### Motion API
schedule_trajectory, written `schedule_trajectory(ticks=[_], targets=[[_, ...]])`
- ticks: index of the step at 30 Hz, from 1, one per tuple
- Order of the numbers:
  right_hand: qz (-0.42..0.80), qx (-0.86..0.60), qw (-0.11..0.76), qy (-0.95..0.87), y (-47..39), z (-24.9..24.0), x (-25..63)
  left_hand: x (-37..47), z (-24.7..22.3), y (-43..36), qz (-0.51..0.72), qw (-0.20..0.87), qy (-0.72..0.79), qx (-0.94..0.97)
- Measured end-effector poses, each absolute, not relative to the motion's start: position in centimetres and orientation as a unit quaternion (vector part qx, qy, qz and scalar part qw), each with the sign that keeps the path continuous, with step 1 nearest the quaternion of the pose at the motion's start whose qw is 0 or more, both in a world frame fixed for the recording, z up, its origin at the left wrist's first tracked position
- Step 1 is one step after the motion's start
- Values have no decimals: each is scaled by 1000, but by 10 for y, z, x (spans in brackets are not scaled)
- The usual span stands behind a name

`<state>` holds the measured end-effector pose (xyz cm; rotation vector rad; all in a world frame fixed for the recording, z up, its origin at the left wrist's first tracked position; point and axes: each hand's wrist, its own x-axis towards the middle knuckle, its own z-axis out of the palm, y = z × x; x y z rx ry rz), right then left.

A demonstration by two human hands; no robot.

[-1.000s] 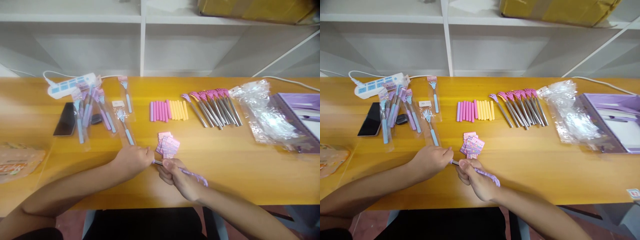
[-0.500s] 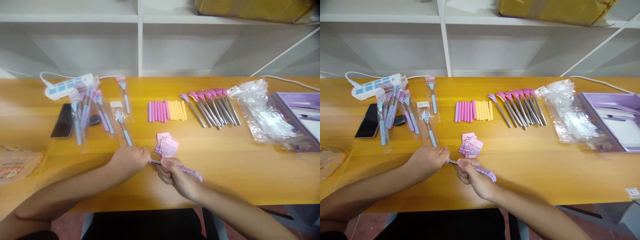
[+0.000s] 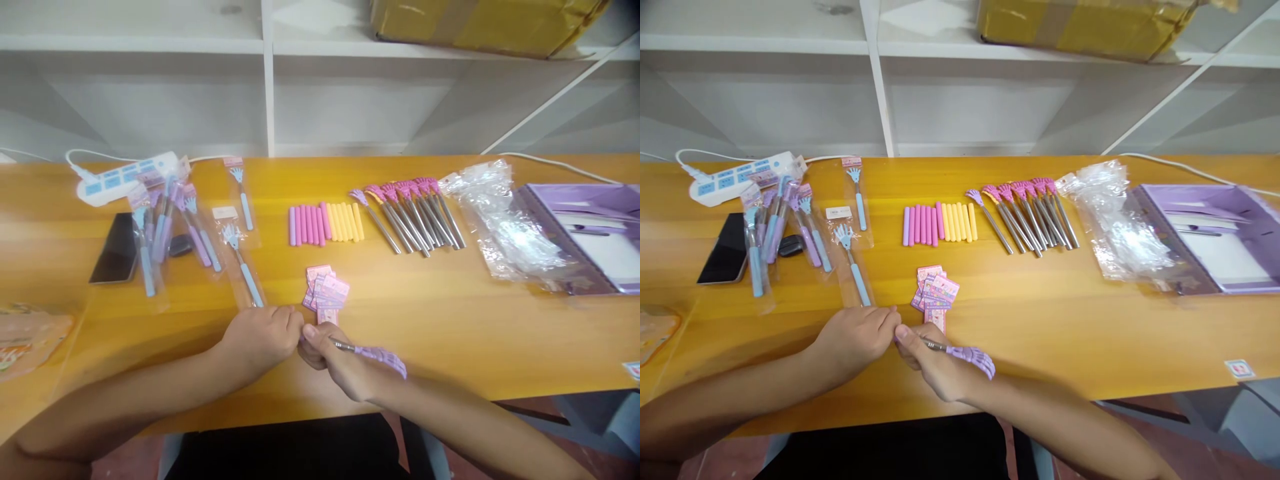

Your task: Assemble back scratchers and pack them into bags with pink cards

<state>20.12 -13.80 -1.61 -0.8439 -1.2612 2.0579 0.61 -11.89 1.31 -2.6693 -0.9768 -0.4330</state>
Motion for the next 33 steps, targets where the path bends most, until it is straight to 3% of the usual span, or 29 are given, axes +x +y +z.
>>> schedule_trajectory(ticks=[11,33], targets=[[901,-205,251,-287,-126,-19,200,7,14,-120,-149,150,-360,-909],[799,-298,334,-402,-132,-2,205,-10,2,-83,-166,205,-303,-916]])
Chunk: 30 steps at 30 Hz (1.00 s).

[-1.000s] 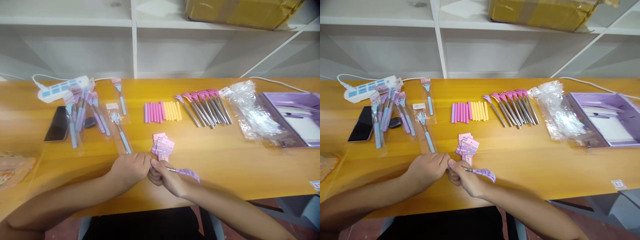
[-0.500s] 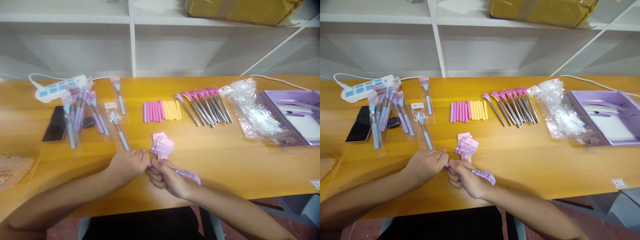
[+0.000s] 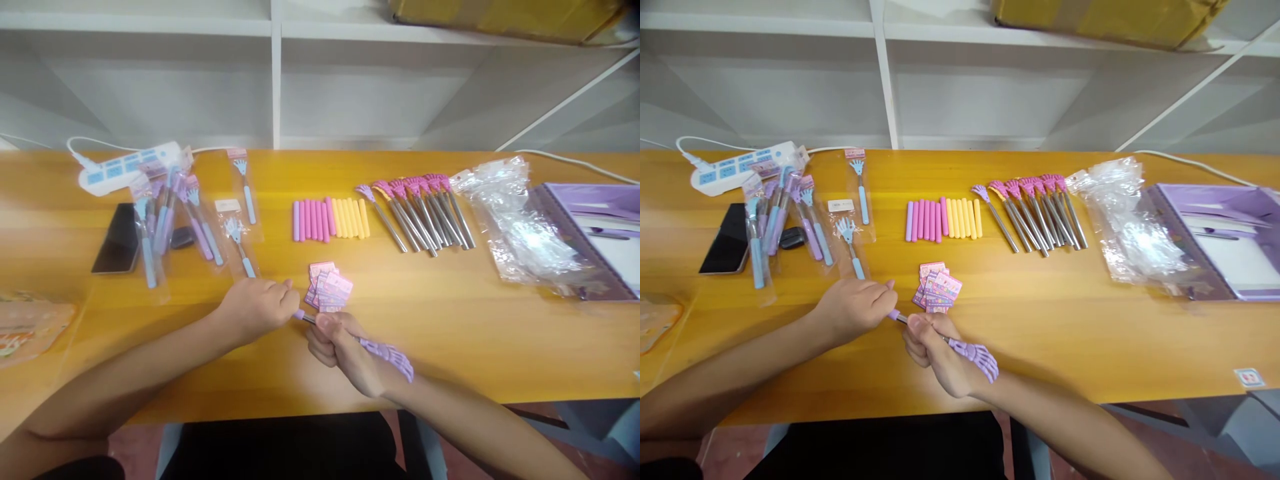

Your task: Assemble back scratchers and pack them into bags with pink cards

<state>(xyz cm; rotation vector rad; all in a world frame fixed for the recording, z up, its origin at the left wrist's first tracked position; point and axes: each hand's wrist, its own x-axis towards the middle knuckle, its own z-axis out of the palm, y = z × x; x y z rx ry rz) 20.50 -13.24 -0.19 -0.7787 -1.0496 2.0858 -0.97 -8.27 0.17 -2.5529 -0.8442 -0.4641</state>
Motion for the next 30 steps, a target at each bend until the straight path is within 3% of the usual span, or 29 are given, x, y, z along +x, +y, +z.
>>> schedule_trajectory(ticks=[12,25,30], targets=[[771,-291,362,-435,-130,-1,204,-24,7,-70,-195,194,-286,-918],[712,-301,389,-500,-138,12,207,-53,39,-45,-233,308,-249,-888],[647,-269,478,-530,-129,20,236,-126,72,-21,-292,310,-368,-827]])
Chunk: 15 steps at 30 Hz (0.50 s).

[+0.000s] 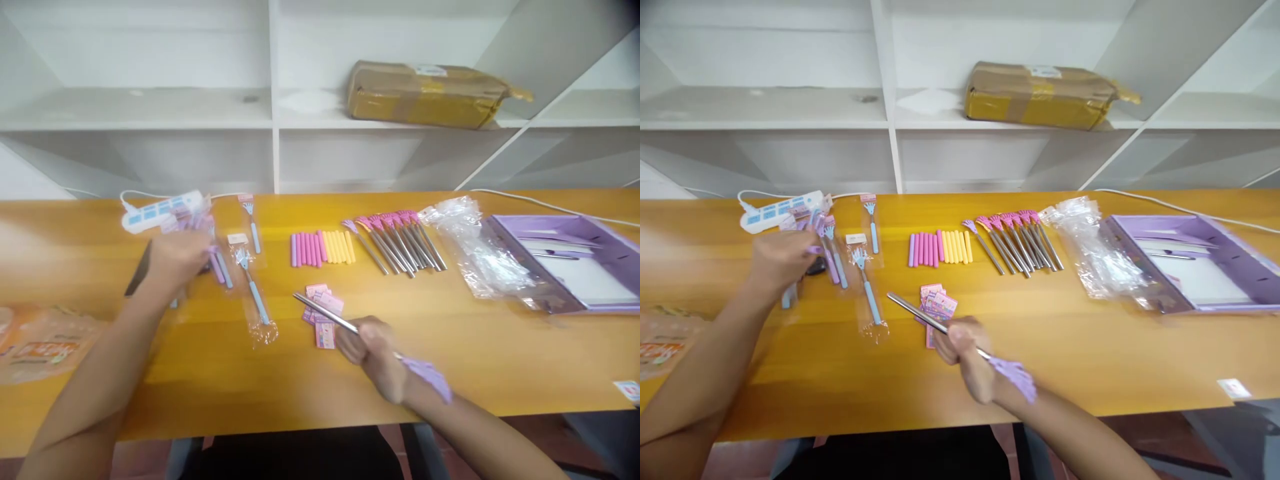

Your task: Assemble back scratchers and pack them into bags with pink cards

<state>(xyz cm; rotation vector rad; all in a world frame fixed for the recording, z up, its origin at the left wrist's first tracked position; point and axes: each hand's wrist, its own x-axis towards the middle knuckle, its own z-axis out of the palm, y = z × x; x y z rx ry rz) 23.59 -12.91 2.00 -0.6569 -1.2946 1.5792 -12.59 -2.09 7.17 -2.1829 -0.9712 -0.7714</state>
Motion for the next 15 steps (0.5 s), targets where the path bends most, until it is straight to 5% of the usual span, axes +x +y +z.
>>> schedule_trajectory(ticks=[2,9,15], targets=[[600,-263,501,-565,-115,32,257,-139,79,-17,-344,338,-389,-785],[376,-287,641,-604,-36,90,328,-71,33,-38,-321,175,-306,-879],[321,-337,729,-501,8,79,389,-56,8,-56,-313,88,-295,-898]])
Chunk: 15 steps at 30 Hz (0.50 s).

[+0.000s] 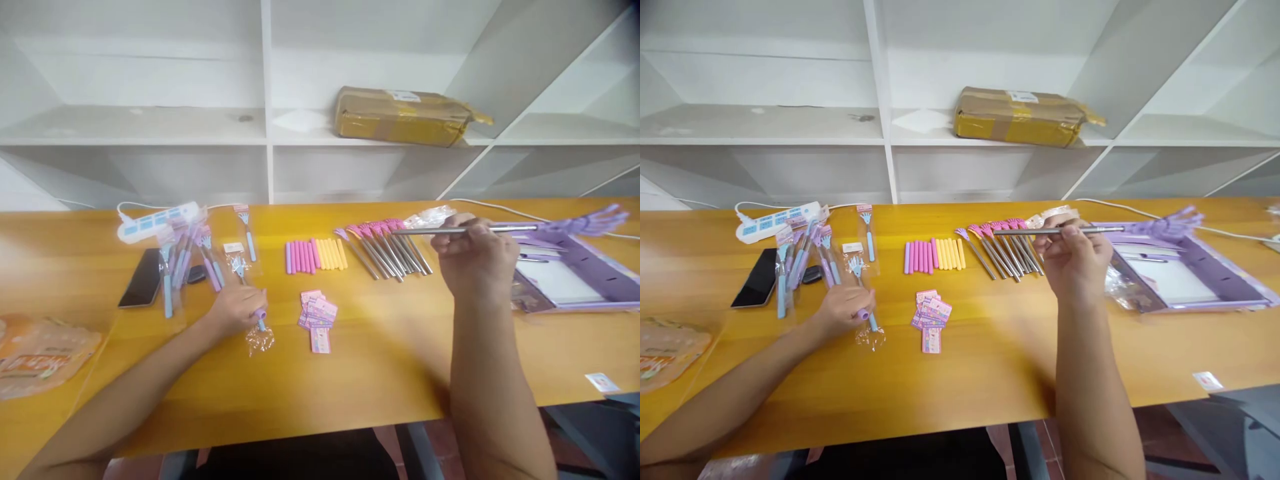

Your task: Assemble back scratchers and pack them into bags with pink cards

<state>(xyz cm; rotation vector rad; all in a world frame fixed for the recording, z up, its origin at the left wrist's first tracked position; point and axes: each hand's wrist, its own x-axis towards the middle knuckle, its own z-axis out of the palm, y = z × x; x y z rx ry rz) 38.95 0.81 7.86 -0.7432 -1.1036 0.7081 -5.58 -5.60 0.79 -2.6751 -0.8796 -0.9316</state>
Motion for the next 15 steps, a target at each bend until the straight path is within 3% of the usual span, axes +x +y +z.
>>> schedule_trajectory(ticks=[6,15], targets=[[301,-452,719,-433,37,42,434,-57,-4,-52,-315,64,-305,-896],[105,-693,560,-441,52,9,470,-65,-30,-46,-279,17,-315,-907]])
